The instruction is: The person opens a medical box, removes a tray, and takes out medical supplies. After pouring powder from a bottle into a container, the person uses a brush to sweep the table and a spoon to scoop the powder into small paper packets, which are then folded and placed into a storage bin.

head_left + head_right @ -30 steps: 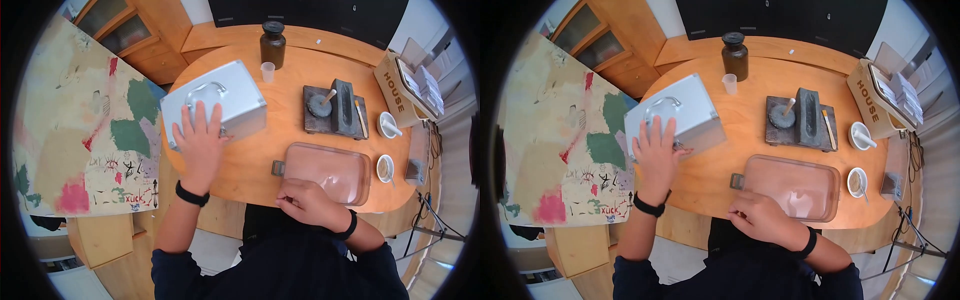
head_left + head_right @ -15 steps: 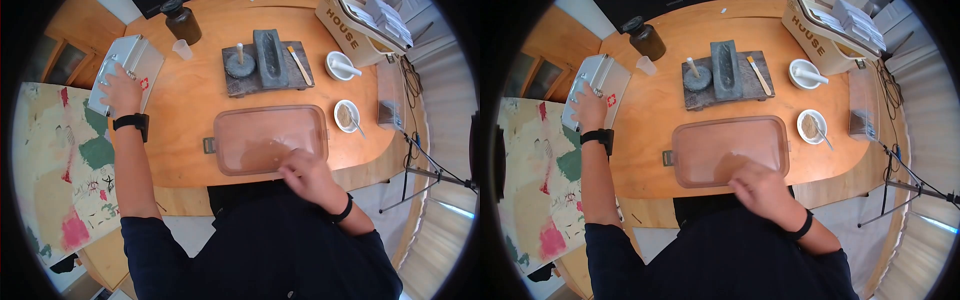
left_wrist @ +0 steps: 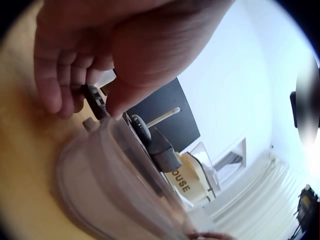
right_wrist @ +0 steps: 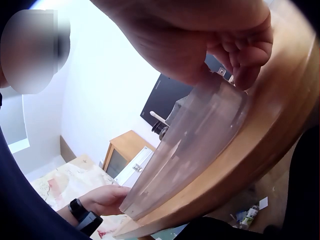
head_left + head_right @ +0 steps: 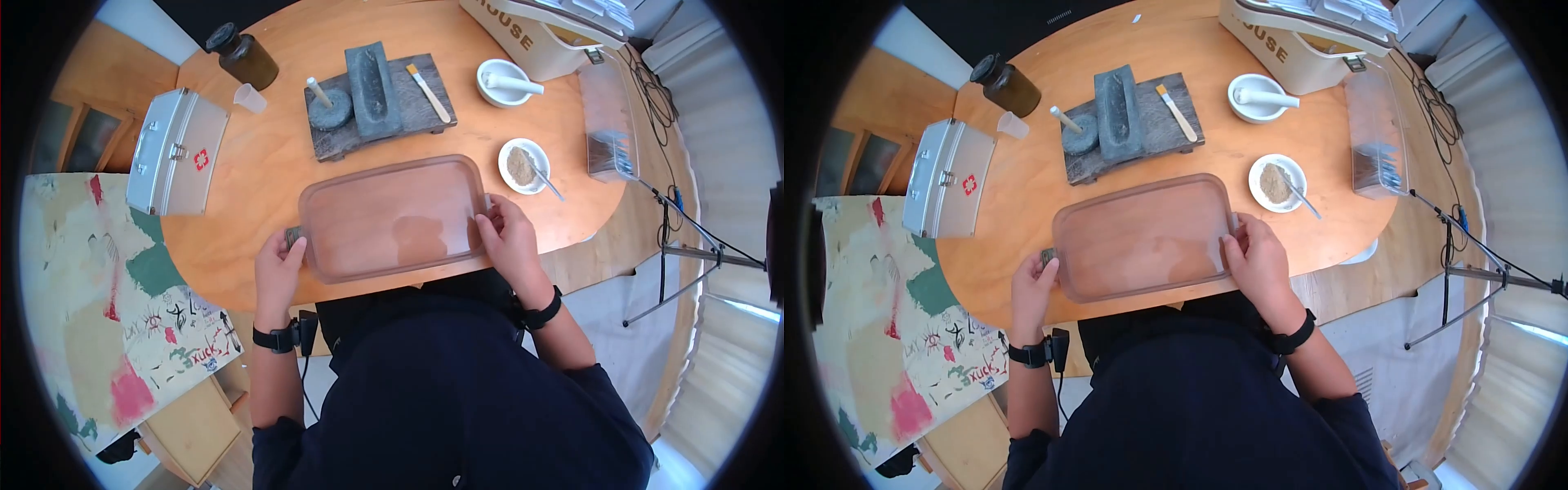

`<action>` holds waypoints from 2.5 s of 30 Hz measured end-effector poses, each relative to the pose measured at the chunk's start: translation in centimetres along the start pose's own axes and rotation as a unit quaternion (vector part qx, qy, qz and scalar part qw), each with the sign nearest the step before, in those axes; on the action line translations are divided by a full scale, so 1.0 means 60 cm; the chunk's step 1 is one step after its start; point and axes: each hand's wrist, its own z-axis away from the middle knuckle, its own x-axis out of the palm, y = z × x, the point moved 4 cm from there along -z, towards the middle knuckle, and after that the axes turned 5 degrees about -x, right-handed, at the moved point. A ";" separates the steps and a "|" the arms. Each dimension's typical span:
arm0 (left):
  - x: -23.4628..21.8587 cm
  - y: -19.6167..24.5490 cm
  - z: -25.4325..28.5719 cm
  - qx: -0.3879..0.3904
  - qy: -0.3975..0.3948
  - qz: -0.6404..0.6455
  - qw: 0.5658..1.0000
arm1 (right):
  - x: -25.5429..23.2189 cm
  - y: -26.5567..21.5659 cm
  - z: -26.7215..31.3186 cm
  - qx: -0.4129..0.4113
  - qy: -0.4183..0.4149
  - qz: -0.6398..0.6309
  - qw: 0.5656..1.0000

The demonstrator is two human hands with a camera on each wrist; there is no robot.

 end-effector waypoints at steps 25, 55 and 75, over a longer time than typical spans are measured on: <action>-0.019 -0.026 0.018 0.069 0.107 0.125 0.984 | 0.024 0.006 0.010 -0.064 0.002 0.038 0.997; 0.151 0.172 0.096 0.257 0.012 -0.197 0.946 | 0.082 -0.164 0.065 -0.393 -0.209 -0.103 0.889; 0.153 0.152 0.099 0.214 -0.046 -0.136 0.966 | 0.080 -0.173 0.074 -0.385 -0.199 -0.097 0.896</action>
